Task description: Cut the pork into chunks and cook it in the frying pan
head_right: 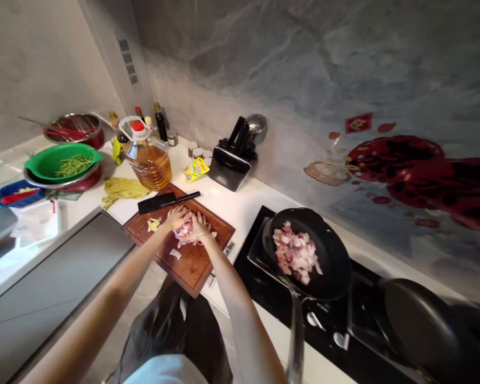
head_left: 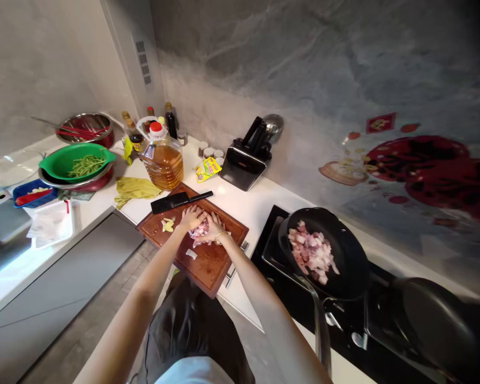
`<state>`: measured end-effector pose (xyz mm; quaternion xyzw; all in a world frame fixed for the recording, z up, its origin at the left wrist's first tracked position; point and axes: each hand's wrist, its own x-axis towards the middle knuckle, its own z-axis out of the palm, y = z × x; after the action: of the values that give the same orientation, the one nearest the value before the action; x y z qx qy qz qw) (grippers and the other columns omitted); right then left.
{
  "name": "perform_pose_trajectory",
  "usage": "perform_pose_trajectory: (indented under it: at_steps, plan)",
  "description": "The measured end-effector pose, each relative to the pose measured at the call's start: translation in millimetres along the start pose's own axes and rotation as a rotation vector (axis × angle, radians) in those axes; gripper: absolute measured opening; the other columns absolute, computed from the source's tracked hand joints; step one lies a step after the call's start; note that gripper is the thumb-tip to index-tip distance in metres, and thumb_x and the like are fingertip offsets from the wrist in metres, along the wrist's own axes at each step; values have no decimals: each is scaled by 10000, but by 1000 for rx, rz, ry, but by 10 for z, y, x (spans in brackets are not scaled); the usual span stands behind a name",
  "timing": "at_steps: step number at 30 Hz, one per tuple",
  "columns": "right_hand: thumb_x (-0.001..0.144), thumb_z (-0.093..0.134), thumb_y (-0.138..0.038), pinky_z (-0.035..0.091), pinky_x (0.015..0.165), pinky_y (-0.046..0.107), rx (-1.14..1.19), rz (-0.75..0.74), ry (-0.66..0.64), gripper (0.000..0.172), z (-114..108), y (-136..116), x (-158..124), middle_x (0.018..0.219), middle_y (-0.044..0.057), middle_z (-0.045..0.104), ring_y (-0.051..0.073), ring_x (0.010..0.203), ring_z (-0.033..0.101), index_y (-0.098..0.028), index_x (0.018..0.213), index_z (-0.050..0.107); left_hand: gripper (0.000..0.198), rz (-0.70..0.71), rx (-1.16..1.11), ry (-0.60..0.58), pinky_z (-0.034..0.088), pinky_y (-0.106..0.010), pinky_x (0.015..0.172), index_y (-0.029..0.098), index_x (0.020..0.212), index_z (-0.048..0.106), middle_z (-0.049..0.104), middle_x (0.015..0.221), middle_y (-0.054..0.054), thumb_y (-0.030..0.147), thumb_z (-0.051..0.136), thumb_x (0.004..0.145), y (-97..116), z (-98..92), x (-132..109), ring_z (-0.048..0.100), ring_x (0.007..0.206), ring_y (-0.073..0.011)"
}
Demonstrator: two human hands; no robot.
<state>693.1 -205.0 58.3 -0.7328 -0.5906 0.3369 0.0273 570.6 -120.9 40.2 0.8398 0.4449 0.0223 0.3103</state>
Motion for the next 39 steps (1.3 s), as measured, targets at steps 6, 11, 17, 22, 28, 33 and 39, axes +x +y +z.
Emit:
perform_pose_trajectory:
  at_steps: [6,11,17,22,28,33,39]
  plan:
    - [429,843,-531,269,1039,501,-139,-16,85,1184,133,-178,71,1406,151,376,366,1270,359,-273,1431,267,508,179,33,-139,235,-372,1102,192,1268,550,459,1412,-95,480,368,892,-338,-4,-71,357,1302,-241]
    - [360,864,-516,405,903,503,-202,59,76,1043,222,-168,115,1244,148,484,338,1099,477,-202,1258,438,757,232,142,-254,317,-412,1023,243,1360,416,454,1369,-115,606,573,714,-501,12,-282,381,1260,-327]
    - [356,873,-434,466,865,473,-238,52,43,907,191,-138,207,1167,131,539,313,1061,527,-183,1148,510,839,56,292,-141,394,-448,877,163,1339,354,465,1255,-205,541,648,650,-240,188,-440,455,1151,-397]
    - [395,866,-331,515,788,414,-179,-30,58,751,94,-89,172,1149,112,576,309,1025,571,-204,1076,576,611,-6,247,-60,427,-383,823,198,1252,401,558,1114,-149,440,607,731,-128,202,-419,543,1051,-330]
    - [522,753,-133,481,815,351,133,-71,252,414,106,80,68,1020,73,631,253,935,601,-200,912,633,451,60,301,-24,442,-339,786,195,1183,467,575,1098,-149,436,552,811,-176,216,-483,555,1044,-306]
    - [608,619,-61,460,800,274,305,-49,391,322,107,223,-87,946,32,648,182,872,592,-202,897,618,296,44,291,27,441,-292,687,225,1119,511,590,1033,-110,334,522,844,-75,271,-640,589,950,-260]
    - [587,576,-75,482,767,283,536,-14,451,321,7,489,-235,867,-5,650,172,824,598,-206,878,611,340,2,84,96,466,-297,760,222,1139,531,623,1003,-87,222,554,799,-6,135,-721,613,915,-225]
